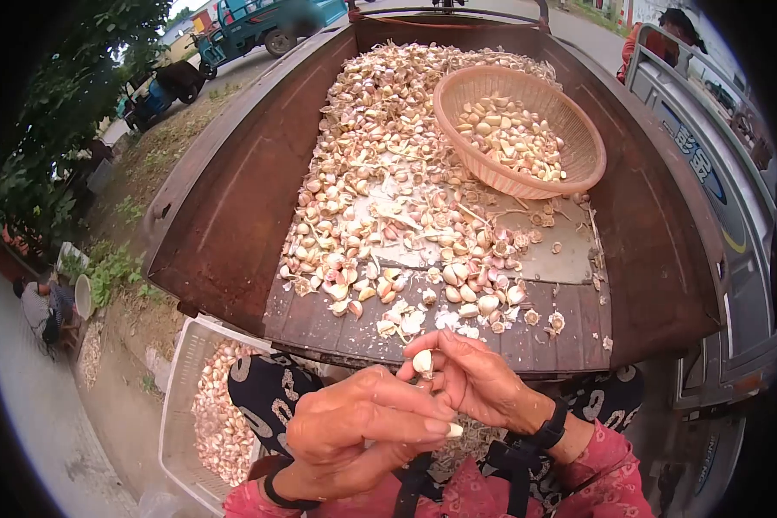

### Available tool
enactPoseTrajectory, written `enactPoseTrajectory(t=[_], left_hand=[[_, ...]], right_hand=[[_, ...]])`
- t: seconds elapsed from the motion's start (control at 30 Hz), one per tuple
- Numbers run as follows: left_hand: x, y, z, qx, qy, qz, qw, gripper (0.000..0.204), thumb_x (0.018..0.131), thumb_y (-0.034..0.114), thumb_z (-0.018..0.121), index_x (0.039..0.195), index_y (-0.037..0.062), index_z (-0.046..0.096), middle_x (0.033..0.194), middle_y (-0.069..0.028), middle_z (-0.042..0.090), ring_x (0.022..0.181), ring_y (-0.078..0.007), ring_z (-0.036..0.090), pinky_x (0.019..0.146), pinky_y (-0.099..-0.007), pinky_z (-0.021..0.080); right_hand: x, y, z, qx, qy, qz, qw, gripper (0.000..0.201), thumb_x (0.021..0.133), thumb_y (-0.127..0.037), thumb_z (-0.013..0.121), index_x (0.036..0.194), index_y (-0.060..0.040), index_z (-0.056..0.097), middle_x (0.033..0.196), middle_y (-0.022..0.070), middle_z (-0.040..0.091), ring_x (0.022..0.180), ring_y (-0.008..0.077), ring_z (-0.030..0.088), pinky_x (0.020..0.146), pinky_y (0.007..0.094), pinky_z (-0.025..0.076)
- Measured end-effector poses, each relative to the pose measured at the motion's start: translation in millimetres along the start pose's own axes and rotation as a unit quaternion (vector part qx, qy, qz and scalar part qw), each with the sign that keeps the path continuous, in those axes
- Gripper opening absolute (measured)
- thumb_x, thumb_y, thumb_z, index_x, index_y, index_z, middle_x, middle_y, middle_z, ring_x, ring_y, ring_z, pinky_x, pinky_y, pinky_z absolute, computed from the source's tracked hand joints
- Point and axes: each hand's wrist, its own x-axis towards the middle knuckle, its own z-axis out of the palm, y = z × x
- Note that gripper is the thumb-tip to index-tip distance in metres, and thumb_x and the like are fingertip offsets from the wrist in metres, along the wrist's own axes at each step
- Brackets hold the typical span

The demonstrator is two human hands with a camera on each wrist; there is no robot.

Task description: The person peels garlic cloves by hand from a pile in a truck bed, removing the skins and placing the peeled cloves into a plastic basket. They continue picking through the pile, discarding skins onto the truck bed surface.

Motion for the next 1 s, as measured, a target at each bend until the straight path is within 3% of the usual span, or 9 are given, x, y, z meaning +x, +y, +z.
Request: enactPoseTrajectory(t=[0.13, 0.37, 0.43, 0.47, 0.57, 0.7, 0.77, 0.87, 1.0], left_hand=[[-6, -47, 2, 0.333, -0.093, -0.012, 0.938, 0.03, 0.081, -0.002, 0.072, 0.111, 0.0061, 0.073, 0.108, -0.0105, 0.07, 0.088, -0.0184, 0.064, 0.07, -0.0283, 0.051], [-47, -24, -44, 0.219, 0.037, -0.194, 0.955, 0.031, 0.092, 0.012, 0.068, 0.122, 0.0042, 0.066, 0.129, -0.0131, 0.059, 0.106, -0.0176, 0.058, 0.084, -0.0274, 0.048], [-81, -9, -74, 0.246, 0.129, -0.234, 0.932, 0.03, 0.094, 0.012, 0.066, 0.123, 0.0047, 0.065, 0.126, -0.0093, 0.059, 0.099, -0.0135, 0.058, 0.08, -0.0239, 0.048], [-100, 0, -87, 0.263, 0.181, -0.252, 0.914, 0.029, 0.095, 0.013, 0.065, 0.123, 0.0042, 0.064, 0.124, -0.0074, 0.06, 0.097, -0.0115, 0.058, 0.078, -0.0226, 0.047], [-180, 31, -118, 0.282, 0.233, -0.425, 0.828, 0.029, 0.096, 0.016, 0.063, 0.123, 0.0022, 0.063, 0.116, -0.0069, 0.061, 0.095, -0.0107, 0.058, 0.077, -0.0244, 0.048], [-314, 80, -119, 0.317, -0.098, -0.629, 0.703, 0.055, 0.092, 0.038, 0.066, 0.128, -0.0026, 0.056, 0.12, -0.0179, 0.059, 0.108, -0.0271, 0.057, 0.092, -0.035, 0.046], [-371, 115, -99, 0.203, -0.268, -0.687, 0.645, 0.081, 0.089, 0.057, 0.063, 0.135, -0.0072, 0.049, 0.133, -0.0251, 0.051, 0.126, -0.0393, 0.047, 0.107, -0.0438, 0.038], [-440, 181, -66, 0.0, -0.337, -0.778, 0.53, 0.102, 0.076, 0.064, 0.073, 0.144, -0.0046, 0.039, 0.145, -0.0287, 0.04, 0.134, -0.0384, 0.04, 0.103, -0.0409, 0.044], [-426, 242, -65, -0.233, -0.251, -0.88, 0.329, 0.098, 0.073, 0.056, 0.078, 0.148, 0.0073, 0.039, 0.142, -0.0255, 0.047, 0.122, -0.0354, 0.054, 0.089, -0.0405, 0.053]], right_hand=[[-4, 0, 5, 0.032, -0.015, -0.009, 0.999, 0.042, 0.107, -0.039, 0.038, 0.123, -0.0021, 0.049, 0.1, 0.0097, 0.061, 0.079, 0.0172, 0.065, 0.048, 0.0224, 0.051], [8, -83, -4, -0.051, 0.115, -0.151, 0.98, 0.03, 0.104, -0.025, 0.052, 0.116, 0.0029, 0.052, 0.098, 0.0118, 0.059, 0.068, 0.0094, 0.054, 0.042, 0.0164, 0.04], [23, -158, -17, -0.154, 0.082, -0.299, 0.938, 0.041, 0.1, -0.022, 0.058, 0.128, 0.0054, 0.046, 0.12, 0.0213, 0.059, 0.091, 0.017, 0.064, 0.056, 0.0174, 0.051], [26, -204, -25, -0.179, 0.012, -0.31, 0.934, 0.06, 0.099, -0.022, 0.059, 0.144, 0.0046, 0.028, 0.146, 0.0312, 0.035, 0.12, 0.0319, 0.058, 0.074, 0.0242, 0.061], [26, -296, -89, -0.084, -0.038, -0.241, 0.966, 0.065, 0.104, -0.02, 0.047, 0.154, -0.0002, 0.01, 0.158, 0.0313, 0.0, 0.145, 0.043, 0.023, 0.095, 0.0414, 0.059], [28, -244, -107, -0.376, 0.113, -0.327, 0.859, 0.046, 0.103, -0.013, 0.048, 0.145, 0.0027, 0.037, 0.149, 0.0241, 0.039, 0.129, 0.0251, 0.053, 0.079, 0.0146, 0.059], [25, -202, -96, -0.381, 0.114, -0.313, 0.862, 0.045, 0.102, -0.014, 0.051, 0.142, 0.0024, 0.042, 0.147, 0.0209, 0.043, 0.126, 0.0227, 0.056, 0.075, 0.0134, 0.058], [16, -159, -75, -0.395, 0.149, -0.304, 0.854, 0.045, 0.1, -0.017, 0.056, 0.14, 0.0003, 0.047, 0.14, 0.0127, 0.054, 0.114, 0.016, 0.062, 0.063, 0.0108, 0.053], [10, -138, -65, -0.42, 0.168, -0.285, 0.845, 0.042, 0.098, -0.018, 0.059, 0.136, -0.0007, 0.052, 0.135, 0.0103, 0.058, 0.103, 0.0139, 0.066, 0.056, 0.013, 0.049]])
